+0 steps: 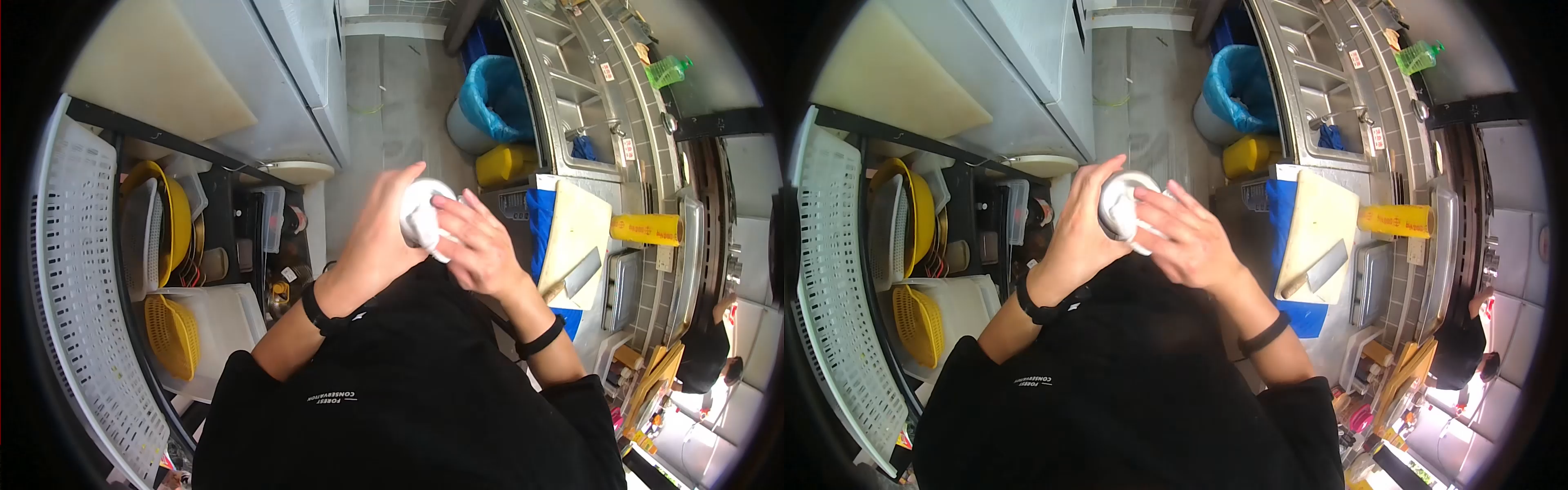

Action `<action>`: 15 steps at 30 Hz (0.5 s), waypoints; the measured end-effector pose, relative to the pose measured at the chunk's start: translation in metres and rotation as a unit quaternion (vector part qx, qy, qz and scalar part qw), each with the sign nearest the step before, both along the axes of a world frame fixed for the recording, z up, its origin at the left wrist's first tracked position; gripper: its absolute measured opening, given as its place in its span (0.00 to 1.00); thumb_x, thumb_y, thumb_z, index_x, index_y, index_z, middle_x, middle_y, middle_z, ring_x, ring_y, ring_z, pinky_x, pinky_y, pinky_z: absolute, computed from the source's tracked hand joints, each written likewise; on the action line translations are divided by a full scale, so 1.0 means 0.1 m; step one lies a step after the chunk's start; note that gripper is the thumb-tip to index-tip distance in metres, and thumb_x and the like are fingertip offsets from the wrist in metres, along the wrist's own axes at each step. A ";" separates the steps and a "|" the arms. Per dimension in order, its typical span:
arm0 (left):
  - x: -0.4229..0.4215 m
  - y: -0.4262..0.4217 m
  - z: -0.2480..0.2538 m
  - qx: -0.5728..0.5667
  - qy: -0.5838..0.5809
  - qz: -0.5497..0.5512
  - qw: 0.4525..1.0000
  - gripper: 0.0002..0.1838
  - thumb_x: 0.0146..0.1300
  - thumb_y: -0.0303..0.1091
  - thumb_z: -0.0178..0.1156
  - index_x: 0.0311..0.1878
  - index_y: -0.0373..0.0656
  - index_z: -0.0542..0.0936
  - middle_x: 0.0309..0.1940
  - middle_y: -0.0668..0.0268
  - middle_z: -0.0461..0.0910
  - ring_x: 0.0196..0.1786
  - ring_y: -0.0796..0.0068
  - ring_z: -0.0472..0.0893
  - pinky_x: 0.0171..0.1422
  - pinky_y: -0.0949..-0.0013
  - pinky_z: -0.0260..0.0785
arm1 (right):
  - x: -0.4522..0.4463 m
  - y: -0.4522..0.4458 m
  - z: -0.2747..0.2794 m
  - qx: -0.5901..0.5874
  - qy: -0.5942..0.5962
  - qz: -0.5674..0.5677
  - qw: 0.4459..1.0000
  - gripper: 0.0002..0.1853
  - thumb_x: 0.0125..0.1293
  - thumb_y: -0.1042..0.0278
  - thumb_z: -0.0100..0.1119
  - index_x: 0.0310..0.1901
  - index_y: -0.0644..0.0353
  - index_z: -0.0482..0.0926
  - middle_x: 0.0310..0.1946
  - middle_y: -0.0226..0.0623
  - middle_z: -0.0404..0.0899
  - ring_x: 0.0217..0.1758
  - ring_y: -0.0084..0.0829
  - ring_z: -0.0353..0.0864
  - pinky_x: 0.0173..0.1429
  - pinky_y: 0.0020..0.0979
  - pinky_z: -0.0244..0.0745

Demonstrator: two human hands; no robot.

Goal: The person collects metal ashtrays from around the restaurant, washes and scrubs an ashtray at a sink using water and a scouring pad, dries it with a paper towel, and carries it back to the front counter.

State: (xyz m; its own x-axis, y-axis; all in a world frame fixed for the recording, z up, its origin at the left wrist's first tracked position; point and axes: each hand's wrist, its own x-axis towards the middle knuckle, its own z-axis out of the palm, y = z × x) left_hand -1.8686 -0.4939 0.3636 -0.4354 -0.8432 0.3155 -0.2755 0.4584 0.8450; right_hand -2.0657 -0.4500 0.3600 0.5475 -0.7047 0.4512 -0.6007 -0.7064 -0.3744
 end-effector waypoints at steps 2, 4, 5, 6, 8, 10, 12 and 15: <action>0.05 0.00 0.04 -0.003 -0.031 -0.009 0.999 0.47 0.39 0.23 0.75 0.66 0.40 0.65 0.57 0.53 0.70 0.60 0.51 0.72 0.65 0.57 0.66 | -0.11 -0.12 -0.11 0.028 -0.038 -0.055 0.997 0.24 0.47 0.81 0.61 0.51 0.59 0.80 0.58 0.44 0.77 0.67 0.47 0.72 0.70 0.51 0.65; 0.03 0.01 0.03 0.007 -0.029 -0.019 0.999 0.48 0.39 0.24 0.75 0.67 0.40 0.64 0.57 0.53 0.70 0.61 0.51 0.72 0.65 0.57 0.66 | -0.17 -0.18 -0.17 0.047 -0.070 -0.096 0.992 0.25 0.48 0.83 0.59 0.52 0.61 0.80 0.57 0.46 0.77 0.67 0.48 0.72 0.70 0.51 0.66; 0.00 -0.01 0.03 0.016 -0.028 -0.030 0.999 0.49 0.39 0.24 0.76 0.68 0.41 0.63 0.57 0.53 0.70 0.61 0.51 0.72 0.66 0.57 0.65 | -0.20 -0.18 -0.21 0.153 -0.167 -0.170 0.959 0.25 0.50 0.84 0.58 0.54 0.62 0.79 0.56 0.47 0.78 0.67 0.49 0.71 0.69 0.50 0.67; -0.04 -0.04 0.04 0.009 -0.046 -0.025 0.999 0.50 0.39 0.23 0.75 0.69 0.42 0.61 0.57 0.53 0.71 0.62 0.51 0.71 0.66 0.57 0.65 | -0.21 -0.18 -0.19 0.208 -0.212 -0.203 0.933 0.25 0.51 0.85 0.57 0.54 0.63 0.79 0.56 0.47 0.78 0.67 0.49 0.71 0.69 0.50 0.67; -0.13 -0.13 0.00 0.020 -0.048 -0.017 0.998 0.50 0.40 0.23 0.75 0.70 0.42 0.60 0.58 0.53 0.70 0.62 0.51 0.71 0.66 0.57 0.65 | -0.15 -0.17 -0.11 0.260 -0.291 -0.230 0.892 0.24 0.54 0.84 0.56 0.55 0.64 0.79 0.54 0.46 0.79 0.67 0.49 0.71 0.69 0.50 0.67; -0.23 -0.27 -0.05 0.032 -0.052 -0.014 0.998 0.50 0.41 0.24 0.75 0.70 0.42 0.60 0.58 0.52 0.70 0.62 0.50 0.71 0.66 0.57 0.65 | -0.05 -0.26 -0.09 0.179 -0.230 -0.146 0.945 0.21 0.55 0.82 0.57 0.54 0.63 0.80 0.54 0.45 0.80 0.67 0.48 0.72 0.69 0.50 0.65; -0.35 -0.40 -0.10 0.022 -0.051 -0.016 0.998 0.51 0.41 0.25 0.75 0.71 0.42 0.59 0.60 0.51 0.69 0.62 0.49 0.71 0.66 0.57 0.66 | 0.01 -0.35 -0.13 0.091 -0.113 -0.064 0.987 0.20 0.55 0.80 0.60 0.51 0.62 0.80 0.55 0.43 0.79 0.66 0.46 0.73 0.70 0.51 0.64; -0.54 -0.62 -0.25 0.045 -0.067 -0.009 0.997 0.51 0.41 0.26 0.75 0.71 0.41 0.60 0.61 0.49 0.69 0.62 0.48 0.72 0.66 0.56 0.66 | -0.35 -0.65 -0.38 0.067 -0.077 -0.030 0.994 0.18 0.54 0.76 0.65 0.49 0.62 0.80 0.55 0.42 0.78 0.66 0.44 0.72 0.69 0.51 0.64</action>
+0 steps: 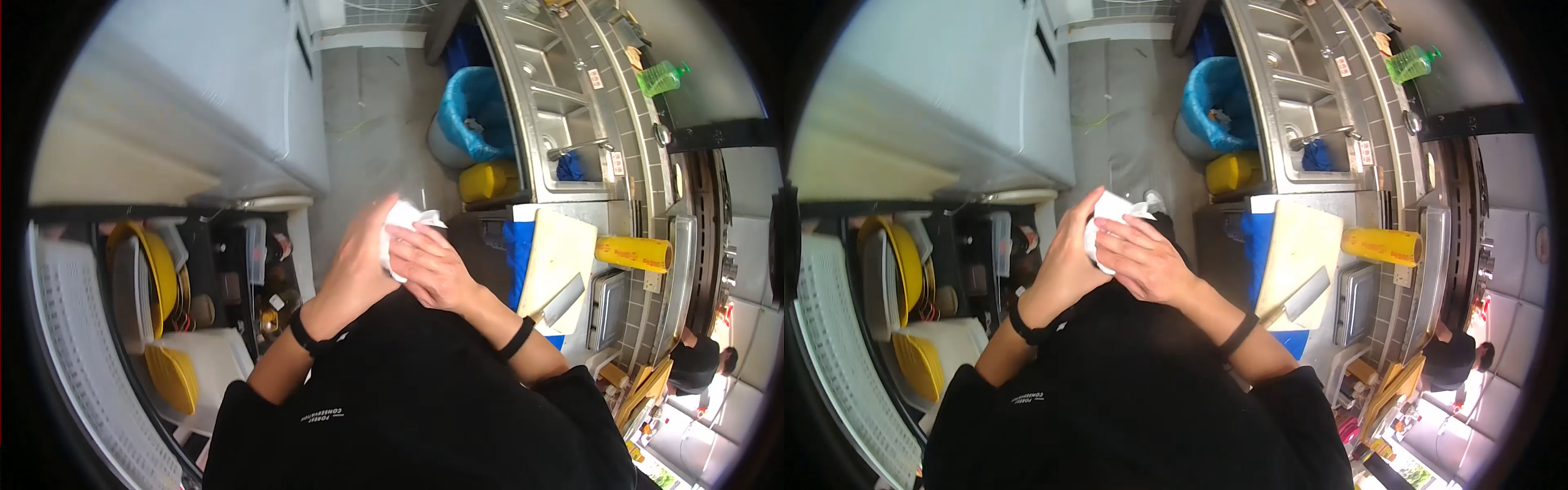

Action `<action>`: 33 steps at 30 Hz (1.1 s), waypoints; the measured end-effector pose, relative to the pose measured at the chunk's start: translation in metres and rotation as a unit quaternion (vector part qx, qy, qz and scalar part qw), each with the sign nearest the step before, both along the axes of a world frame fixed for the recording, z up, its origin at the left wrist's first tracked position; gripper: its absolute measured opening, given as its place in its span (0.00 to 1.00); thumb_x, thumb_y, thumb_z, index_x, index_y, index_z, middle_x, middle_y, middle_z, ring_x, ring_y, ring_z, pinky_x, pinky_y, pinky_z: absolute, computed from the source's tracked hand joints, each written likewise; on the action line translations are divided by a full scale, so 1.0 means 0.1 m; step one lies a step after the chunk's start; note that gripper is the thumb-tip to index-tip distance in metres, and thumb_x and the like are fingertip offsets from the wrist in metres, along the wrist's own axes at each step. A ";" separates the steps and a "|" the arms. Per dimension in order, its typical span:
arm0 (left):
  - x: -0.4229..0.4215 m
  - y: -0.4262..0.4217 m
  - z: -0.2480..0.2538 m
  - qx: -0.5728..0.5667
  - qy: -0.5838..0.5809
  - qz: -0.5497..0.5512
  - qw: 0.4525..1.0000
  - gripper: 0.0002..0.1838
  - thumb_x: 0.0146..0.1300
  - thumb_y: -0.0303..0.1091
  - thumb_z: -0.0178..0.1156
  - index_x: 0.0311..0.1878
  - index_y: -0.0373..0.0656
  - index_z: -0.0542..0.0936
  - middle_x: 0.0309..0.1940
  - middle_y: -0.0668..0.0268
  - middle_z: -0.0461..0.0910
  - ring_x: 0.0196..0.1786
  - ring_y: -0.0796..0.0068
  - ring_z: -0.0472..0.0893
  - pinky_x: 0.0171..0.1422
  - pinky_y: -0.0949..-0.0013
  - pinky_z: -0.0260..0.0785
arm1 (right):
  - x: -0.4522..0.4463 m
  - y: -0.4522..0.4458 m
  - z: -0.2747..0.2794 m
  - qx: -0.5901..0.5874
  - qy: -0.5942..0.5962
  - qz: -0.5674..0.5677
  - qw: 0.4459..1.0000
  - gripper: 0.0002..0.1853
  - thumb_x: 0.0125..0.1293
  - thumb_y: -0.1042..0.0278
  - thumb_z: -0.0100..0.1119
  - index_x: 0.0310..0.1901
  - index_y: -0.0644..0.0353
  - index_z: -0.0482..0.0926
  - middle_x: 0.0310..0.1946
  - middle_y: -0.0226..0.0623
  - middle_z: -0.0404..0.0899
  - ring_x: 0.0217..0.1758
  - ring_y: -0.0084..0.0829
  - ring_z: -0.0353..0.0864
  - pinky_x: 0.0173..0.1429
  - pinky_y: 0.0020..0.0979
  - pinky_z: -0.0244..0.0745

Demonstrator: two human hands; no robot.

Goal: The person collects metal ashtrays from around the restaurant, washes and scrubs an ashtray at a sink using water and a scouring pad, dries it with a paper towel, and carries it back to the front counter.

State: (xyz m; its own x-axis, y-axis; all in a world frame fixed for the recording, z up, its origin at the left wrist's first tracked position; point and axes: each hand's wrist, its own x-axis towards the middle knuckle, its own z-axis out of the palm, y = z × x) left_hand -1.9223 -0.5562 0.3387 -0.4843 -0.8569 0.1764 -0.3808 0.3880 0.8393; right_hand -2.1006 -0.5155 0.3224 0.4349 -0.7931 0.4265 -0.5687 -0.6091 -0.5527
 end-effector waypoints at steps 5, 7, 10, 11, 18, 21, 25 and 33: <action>-0.49 -0.47 -0.21 0.162 0.017 0.008 0.987 0.51 0.40 0.24 0.76 0.68 0.40 0.57 0.59 0.53 0.69 0.63 0.61 0.72 0.69 0.61 0.65 | -0.63 -0.62 -0.29 0.047 -0.116 0.055 0.991 0.16 0.60 0.70 0.64 0.49 0.66 0.78 0.52 0.44 0.78 0.65 0.45 0.73 0.65 0.48 0.68; -0.67 -0.66 -0.31 0.216 0.039 0.016 0.976 0.51 0.40 0.25 0.77 0.68 0.40 0.58 0.58 0.53 0.70 0.63 0.61 0.73 0.68 0.61 0.65 | -0.83 -0.83 -0.46 0.088 -0.163 0.036 0.982 0.15 0.62 0.72 0.62 0.50 0.66 0.78 0.52 0.45 0.78 0.63 0.45 0.73 0.63 0.46 0.70; -0.87 -0.93 -0.54 0.322 0.116 0.056 0.938 0.51 0.40 0.25 0.78 0.67 0.41 0.58 0.56 0.58 0.72 0.59 0.68 0.74 0.65 0.65 0.67 | -1.07 -1.10 -0.83 0.215 -0.291 -0.118 0.925 0.10 0.69 0.71 0.55 0.47 0.66 0.78 0.43 0.46 0.80 0.51 0.46 0.80 0.53 0.38 0.75; -0.93 -0.99 -0.55 0.333 0.156 0.082 0.926 0.45 0.45 0.23 0.76 0.66 0.40 0.61 0.54 0.62 0.73 0.57 0.70 0.75 0.64 0.66 0.67 | -1.16 -1.23 -1.02 0.298 -0.274 -0.205 0.891 0.09 0.71 0.70 0.53 0.47 0.64 0.76 0.40 0.48 0.80 0.47 0.48 0.81 0.49 0.39 0.76; -0.96 -1.41 -0.31 0.480 0.435 0.248 0.720 0.26 0.67 0.39 0.61 0.65 0.41 0.67 0.59 0.58 0.74 0.63 0.63 0.74 0.66 0.58 0.68 | -2.51 -2.64 -3.04 0.290 -0.133 -0.583 0.748 0.25 0.58 0.68 0.62 0.54 0.68 0.66 0.50 0.59 0.72 0.57 0.57 0.71 0.62 0.49 0.67; -0.83 -1.41 -0.37 0.524 0.531 0.282 0.603 0.30 0.70 0.52 0.54 0.67 0.42 0.66 0.64 0.53 0.70 0.66 0.53 0.71 0.66 0.52 0.68 | -3.03 -3.02 -3.23 0.427 0.009 -0.586 0.688 0.38 0.55 0.58 0.63 0.63 0.74 0.61 0.65 0.61 0.63 0.70 0.55 0.63 0.72 0.43 0.62; -0.69 -1.28 -0.22 0.516 0.687 0.246 0.448 0.34 0.71 0.59 0.47 0.69 0.43 0.66 0.65 0.47 0.69 0.64 0.47 0.73 0.63 0.53 0.72 | -2.98 -3.18 -3.50 0.516 0.040 -0.338 0.786 0.22 0.60 0.58 0.56 0.52 0.63 0.80 0.41 0.43 0.85 0.45 0.39 0.85 0.53 0.34 0.78; -0.33 -0.19 0.11 0.368 0.698 0.281 0.546 0.38 0.72 0.64 0.37 0.71 0.41 0.63 0.66 0.46 0.67 0.63 0.46 0.74 0.64 0.51 0.72 | -0.26 -2.16 -0.55 0.457 -0.289 0.320 0.778 0.37 0.63 0.57 0.65 0.70 0.60 0.62 0.67 0.40 0.69 0.69 0.37 0.68 0.69 0.40 0.65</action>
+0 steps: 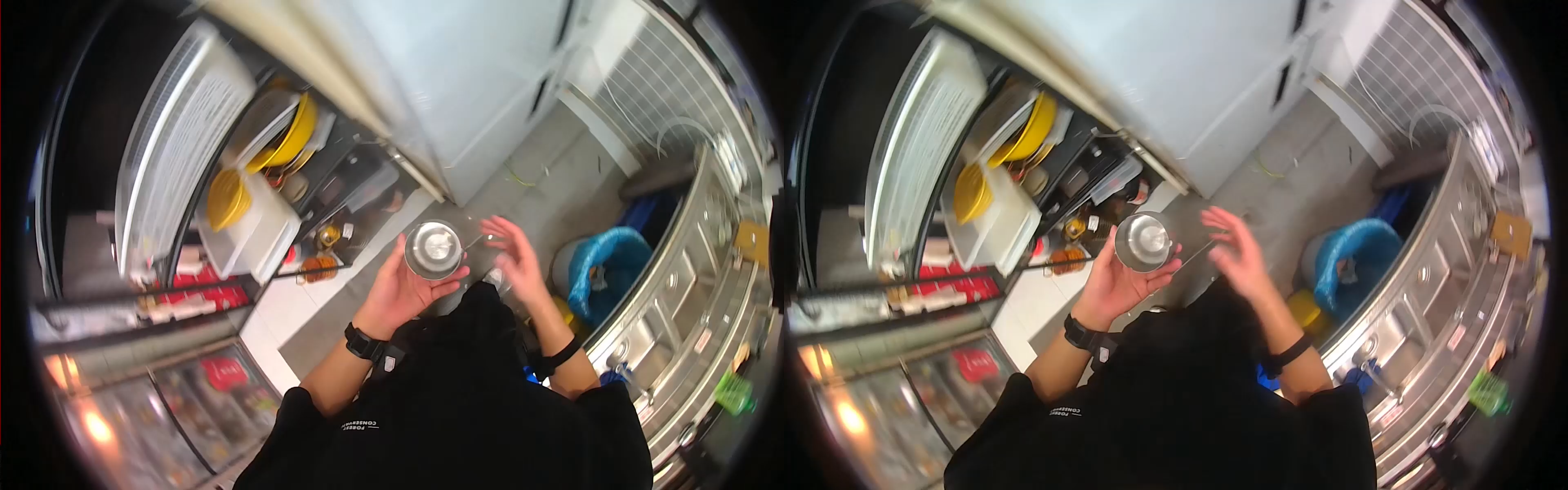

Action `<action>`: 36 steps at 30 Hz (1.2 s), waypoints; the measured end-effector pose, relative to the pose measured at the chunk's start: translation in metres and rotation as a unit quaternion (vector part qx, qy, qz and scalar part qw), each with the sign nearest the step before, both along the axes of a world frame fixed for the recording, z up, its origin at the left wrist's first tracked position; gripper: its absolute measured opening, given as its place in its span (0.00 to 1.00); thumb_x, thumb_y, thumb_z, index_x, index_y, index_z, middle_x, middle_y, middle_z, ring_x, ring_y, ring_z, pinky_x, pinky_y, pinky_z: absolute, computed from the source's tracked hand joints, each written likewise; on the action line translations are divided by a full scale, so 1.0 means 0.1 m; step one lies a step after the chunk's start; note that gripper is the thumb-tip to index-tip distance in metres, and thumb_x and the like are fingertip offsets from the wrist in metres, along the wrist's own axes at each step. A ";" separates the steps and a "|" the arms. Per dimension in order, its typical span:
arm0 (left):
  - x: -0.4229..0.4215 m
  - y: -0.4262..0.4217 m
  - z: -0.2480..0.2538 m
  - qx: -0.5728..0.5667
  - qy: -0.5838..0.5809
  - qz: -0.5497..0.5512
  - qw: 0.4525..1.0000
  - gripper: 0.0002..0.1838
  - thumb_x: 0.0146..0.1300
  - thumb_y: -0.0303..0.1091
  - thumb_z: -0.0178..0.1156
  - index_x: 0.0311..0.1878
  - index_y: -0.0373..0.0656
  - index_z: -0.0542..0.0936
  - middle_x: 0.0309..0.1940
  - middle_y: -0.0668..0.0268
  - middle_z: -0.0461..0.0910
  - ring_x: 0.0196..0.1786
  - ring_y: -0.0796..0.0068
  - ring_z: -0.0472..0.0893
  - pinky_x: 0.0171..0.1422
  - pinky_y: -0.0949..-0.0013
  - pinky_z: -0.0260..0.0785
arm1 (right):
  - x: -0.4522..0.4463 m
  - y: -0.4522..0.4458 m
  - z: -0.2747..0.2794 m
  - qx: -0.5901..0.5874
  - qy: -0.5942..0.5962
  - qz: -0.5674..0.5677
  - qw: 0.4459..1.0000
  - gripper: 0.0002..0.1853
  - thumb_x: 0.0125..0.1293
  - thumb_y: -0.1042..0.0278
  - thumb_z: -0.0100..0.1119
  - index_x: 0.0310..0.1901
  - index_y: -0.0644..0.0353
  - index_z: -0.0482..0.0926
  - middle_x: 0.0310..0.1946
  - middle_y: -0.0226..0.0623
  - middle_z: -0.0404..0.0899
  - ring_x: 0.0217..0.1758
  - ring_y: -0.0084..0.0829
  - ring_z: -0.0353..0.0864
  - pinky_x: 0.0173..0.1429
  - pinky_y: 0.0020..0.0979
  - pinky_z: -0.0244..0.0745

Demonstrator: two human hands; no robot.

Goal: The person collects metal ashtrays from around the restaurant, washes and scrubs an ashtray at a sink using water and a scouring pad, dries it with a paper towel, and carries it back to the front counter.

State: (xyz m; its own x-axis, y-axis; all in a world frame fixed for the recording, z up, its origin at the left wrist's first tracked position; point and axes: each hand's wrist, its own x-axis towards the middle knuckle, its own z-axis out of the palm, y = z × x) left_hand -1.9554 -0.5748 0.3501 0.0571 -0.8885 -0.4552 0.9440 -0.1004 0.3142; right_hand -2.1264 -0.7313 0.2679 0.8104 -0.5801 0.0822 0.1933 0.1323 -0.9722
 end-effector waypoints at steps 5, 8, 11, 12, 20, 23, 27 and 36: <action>0.22 1.31 0.14 -0.071 -0.031 0.132 0.988 0.32 0.74 0.60 0.38 0.71 0.47 0.63 0.67 0.61 0.69 0.67 0.54 0.71 0.70 0.52 0.65 | 1.11 1.24 0.84 -0.305 -0.056 0.165 0.936 0.56 0.42 0.67 0.79 0.72 0.60 0.55 0.72 0.43 0.61 0.75 0.43 0.60 0.73 0.42 0.61; 0.38 2.35 0.13 -0.079 -0.076 0.255 0.961 0.32 0.74 0.59 0.42 0.70 0.46 0.64 0.65 0.64 0.71 0.67 0.69 0.69 0.69 0.57 0.62 | 1.66 2.15 0.89 -0.302 -0.095 0.242 0.917 0.57 0.40 0.67 0.82 0.71 0.60 0.56 0.68 0.48 0.66 0.71 0.48 0.65 0.70 0.44 0.65; 0.45 3.46 0.07 -0.094 -0.154 0.316 0.931 0.32 0.73 0.58 0.46 0.69 0.44 0.65 0.64 0.64 0.72 0.66 0.69 0.70 0.68 0.57 0.63 | 2.13 3.11 0.91 -0.323 -0.197 0.325 0.867 0.51 0.40 0.68 0.82 0.68 0.60 0.61 0.64 0.49 0.69 0.68 0.47 0.69 0.69 0.43 0.66; 0.44 3.79 0.00 -0.090 -0.164 0.357 0.915 0.32 0.72 0.57 0.48 0.67 0.43 0.67 0.63 0.63 0.73 0.64 0.69 0.72 0.68 0.58 0.64 | 2.29 3.41 0.90 -0.324 -0.231 0.349 0.848 0.48 0.40 0.67 0.82 0.64 0.61 0.64 0.62 0.49 0.71 0.66 0.48 0.71 0.68 0.43 0.67; 0.14 5.82 -0.07 0.037 -0.220 0.592 0.775 0.26 0.72 0.57 0.48 0.52 0.40 0.74 0.56 0.56 0.77 0.61 0.59 0.74 0.66 0.56 0.65 | 3.44 5.04 0.90 0.242 0.042 0.797 0.551 0.54 0.36 0.57 0.86 0.64 0.68 0.63 0.56 0.48 0.73 0.63 0.47 0.74 0.65 0.47 0.71; -0.26 6.70 -0.14 0.618 -0.397 0.418 0.535 0.18 0.70 0.47 0.53 0.48 0.41 0.77 0.43 0.55 0.81 0.52 0.59 0.79 0.60 0.58 0.70 | 3.88 5.68 0.37 -0.350 0.099 0.747 0.556 0.42 0.43 0.68 0.79 0.61 0.64 0.66 0.56 0.49 0.73 0.61 0.45 0.74 0.64 0.40 0.71; -0.79 7.40 -0.78 0.816 -0.412 0.255 0.314 0.07 0.55 0.32 0.59 0.31 0.38 0.79 0.34 0.53 0.79 0.41 0.50 0.78 0.49 0.53 0.72 | 4.39 5.87 -0.64 -0.548 0.004 0.704 0.451 0.43 0.41 0.65 0.78 0.61 0.63 0.67 0.55 0.50 0.70 0.61 0.52 0.70 0.66 0.42 0.68; -0.97 7.18 -2.40 0.754 -0.150 0.274 0.578 0.17 0.51 0.47 0.69 0.29 0.41 0.86 0.30 0.52 0.83 0.37 0.53 0.84 0.45 0.55 0.77 | 5.59 7.15 -0.59 -0.532 0.075 0.718 0.443 0.46 0.43 0.52 0.78 0.62 0.65 0.67 0.58 0.55 0.71 0.62 0.49 0.72 0.66 0.39 0.68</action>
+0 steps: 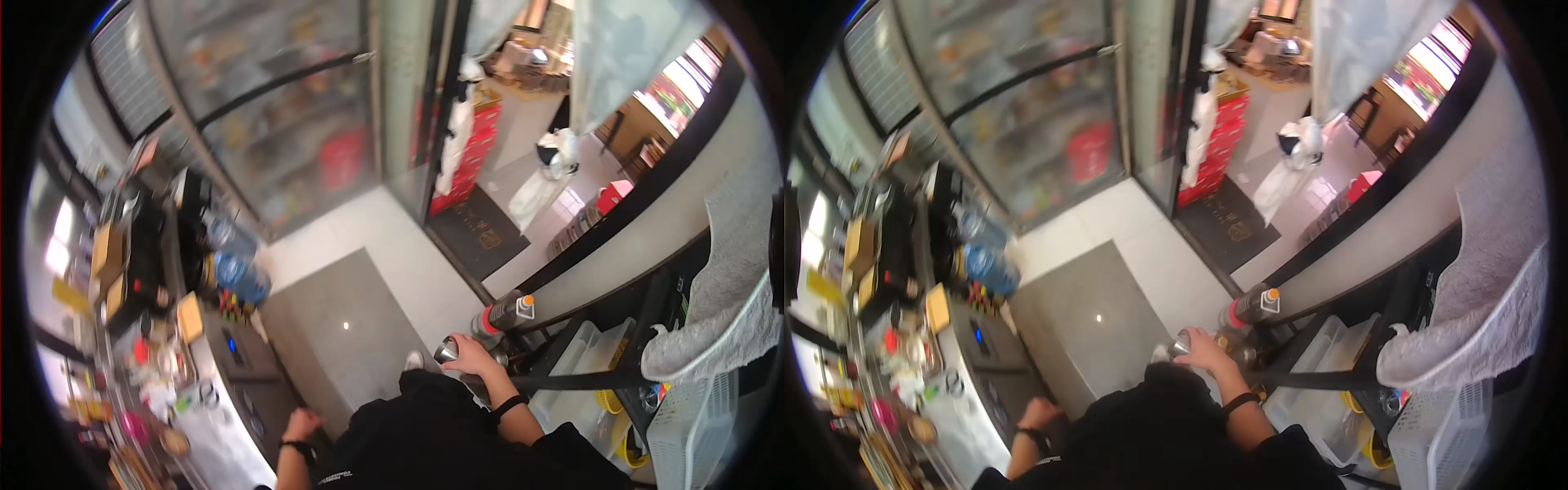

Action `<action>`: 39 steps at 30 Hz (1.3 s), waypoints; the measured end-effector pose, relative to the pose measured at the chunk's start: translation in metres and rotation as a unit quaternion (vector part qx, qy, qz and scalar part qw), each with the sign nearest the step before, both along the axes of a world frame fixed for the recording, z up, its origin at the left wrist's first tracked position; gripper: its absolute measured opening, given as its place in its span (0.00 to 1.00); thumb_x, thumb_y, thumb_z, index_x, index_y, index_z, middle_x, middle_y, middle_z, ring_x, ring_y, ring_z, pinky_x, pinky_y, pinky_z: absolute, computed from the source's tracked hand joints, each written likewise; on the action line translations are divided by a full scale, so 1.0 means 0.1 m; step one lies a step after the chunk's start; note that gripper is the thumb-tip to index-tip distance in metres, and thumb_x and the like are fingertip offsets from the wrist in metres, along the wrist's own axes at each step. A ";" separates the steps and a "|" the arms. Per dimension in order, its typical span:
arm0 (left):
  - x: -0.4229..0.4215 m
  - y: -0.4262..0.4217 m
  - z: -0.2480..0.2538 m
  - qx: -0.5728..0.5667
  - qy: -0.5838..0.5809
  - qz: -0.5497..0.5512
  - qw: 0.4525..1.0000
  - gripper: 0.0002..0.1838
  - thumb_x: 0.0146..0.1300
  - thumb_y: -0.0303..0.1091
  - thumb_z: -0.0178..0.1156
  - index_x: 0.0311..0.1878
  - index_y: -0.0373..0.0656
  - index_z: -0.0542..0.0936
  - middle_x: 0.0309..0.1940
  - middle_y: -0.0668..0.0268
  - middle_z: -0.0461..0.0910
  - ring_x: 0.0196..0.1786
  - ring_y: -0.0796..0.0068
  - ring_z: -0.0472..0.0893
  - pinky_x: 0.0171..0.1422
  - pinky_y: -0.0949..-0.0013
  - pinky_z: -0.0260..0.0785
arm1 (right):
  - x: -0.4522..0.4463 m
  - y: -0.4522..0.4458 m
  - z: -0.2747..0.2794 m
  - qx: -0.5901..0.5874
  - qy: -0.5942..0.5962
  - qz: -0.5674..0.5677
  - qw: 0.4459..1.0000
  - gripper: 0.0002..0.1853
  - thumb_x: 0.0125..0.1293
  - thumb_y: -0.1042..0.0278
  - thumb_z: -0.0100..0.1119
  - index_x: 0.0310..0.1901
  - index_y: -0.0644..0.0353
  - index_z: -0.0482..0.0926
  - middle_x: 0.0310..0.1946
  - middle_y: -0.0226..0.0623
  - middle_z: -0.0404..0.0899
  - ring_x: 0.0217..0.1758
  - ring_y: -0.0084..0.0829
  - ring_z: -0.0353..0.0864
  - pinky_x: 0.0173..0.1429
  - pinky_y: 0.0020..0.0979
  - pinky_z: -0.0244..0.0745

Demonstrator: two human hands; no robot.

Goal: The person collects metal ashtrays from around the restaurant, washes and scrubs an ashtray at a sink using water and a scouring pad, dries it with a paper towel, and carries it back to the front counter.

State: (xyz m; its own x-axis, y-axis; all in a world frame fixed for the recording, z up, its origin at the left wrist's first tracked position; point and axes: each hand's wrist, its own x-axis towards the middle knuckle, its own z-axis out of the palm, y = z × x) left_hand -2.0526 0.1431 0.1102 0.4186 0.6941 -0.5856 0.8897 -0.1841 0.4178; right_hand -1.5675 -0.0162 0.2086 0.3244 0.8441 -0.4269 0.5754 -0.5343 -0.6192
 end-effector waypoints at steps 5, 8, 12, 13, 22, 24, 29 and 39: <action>0.40 0.31 -0.49 -0.224 0.056 0.143 0.962 0.20 0.64 0.52 0.61 0.37 0.41 0.84 0.28 0.69 0.82 0.29 0.75 0.79 0.30 0.69 0.70 | 0.89 0.68 -0.30 0.129 0.008 -0.158 0.979 0.49 0.42 0.52 0.79 0.65 0.66 0.64 0.57 0.54 0.70 0.62 0.48 0.72 0.67 0.40 0.68; 0.86 0.58 -0.46 -0.248 -0.092 0.284 0.922 0.16 0.70 0.46 0.54 0.43 0.41 0.79 0.27 0.73 0.77 0.25 0.77 0.75 0.28 0.72 0.67 | 1.38 1.13 -0.09 0.121 -0.038 -0.177 0.976 0.50 0.43 0.52 0.79 0.65 0.66 0.63 0.61 0.53 0.69 0.64 0.47 0.71 0.68 0.40 0.66; 1.73 1.12 -0.41 -0.218 -0.057 0.323 0.919 0.21 0.71 0.51 0.51 0.51 0.45 0.80 0.38 0.66 0.81 0.35 0.76 0.78 0.35 0.66 0.72 | 1.97 1.64 -0.19 0.153 -0.036 -0.215 0.964 0.49 0.43 0.53 0.79 0.65 0.64 0.63 0.58 0.52 0.72 0.62 0.48 0.73 0.65 0.39 0.68; 2.05 1.31 -0.37 -0.220 -0.056 0.322 0.919 0.21 0.71 0.51 0.51 0.51 0.45 0.80 0.38 0.66 0.81 0.35 0.76 0.78 0.35 0.66 0.72 | 2.12 1.77 -0.19 0.151 -0.036 -0.216 0.964 0.49 0.43 0.53 0.79 0.65 0.64 0.63 0.58 0.52 0.72 0.62 0.48 0.73 0.65 0.39 0.68; 4.25 2.88 0.70 -0.392 -0.129 0.014 0.911 0.27 0.73 0.48 0.46 0.64 0.36 0.71 0.57 0.62 0.78 0.53 0.67 0.79 0.61 0.65 0.72 | 3.21 2.30 -0.07 0.150 -0.055 -0.308 0.938 0.50 0.43 0.54 0.80 0.65 0.68 0.64 0.58 0.55 0.72 0.63 0.48 0.72 0.66 0.39 0.68; 4.62 3.33 0.51 -0.410 0.024 -0.018 0.911 0.23 0.72 0.43 0.47 0.60 0.35 0.74 0.53 0.62 0.79 0.51 0.68 0.81 0.58 0.63 0.75 | 3.35 2.30 0.10 0.193 -0.060 -0.340 0.918 0.50 0.43 0.54 0.80 0.66 0.66 0.64 0.59 0.55 0.72 0.64 0.46 0.72 0.67 0.39 0.67; 5.77 4.46 -0.02 -0.392 0.090 -0.234 0.885 0.20 0.64 0.37 0.51 0.55 0.37 0.77 0.45 0.56 0.83 0.47 0.60 0.84 0.49 0.59 0.79 | 3.86 2.42 1.13 0.330 0.103 -0.399 0.849 0.44 0.48 0.63 0.78 0.66 0.59 0.64 0.56 0.41 0.74 0.62 0.33 0.72 0.66 0.34 0.65; 9.32 4.00 1.11 -0.166 -0.270 -0.308 0.897 0.16 0.68 0.33 0.55 0.56 0.37 0.76 0.48 0.54 0.83 0.52 0.63 0.82 0.58 0.66 0.72 | 5.87 2.23 1.57 0.527 0.133 -0.454 0.706 0.41 0.53 0.78 0.69 0.69 0.60 0.61 0.59 0.36 0.71 0.62 0.29 0.72 0.67 0.33 0.67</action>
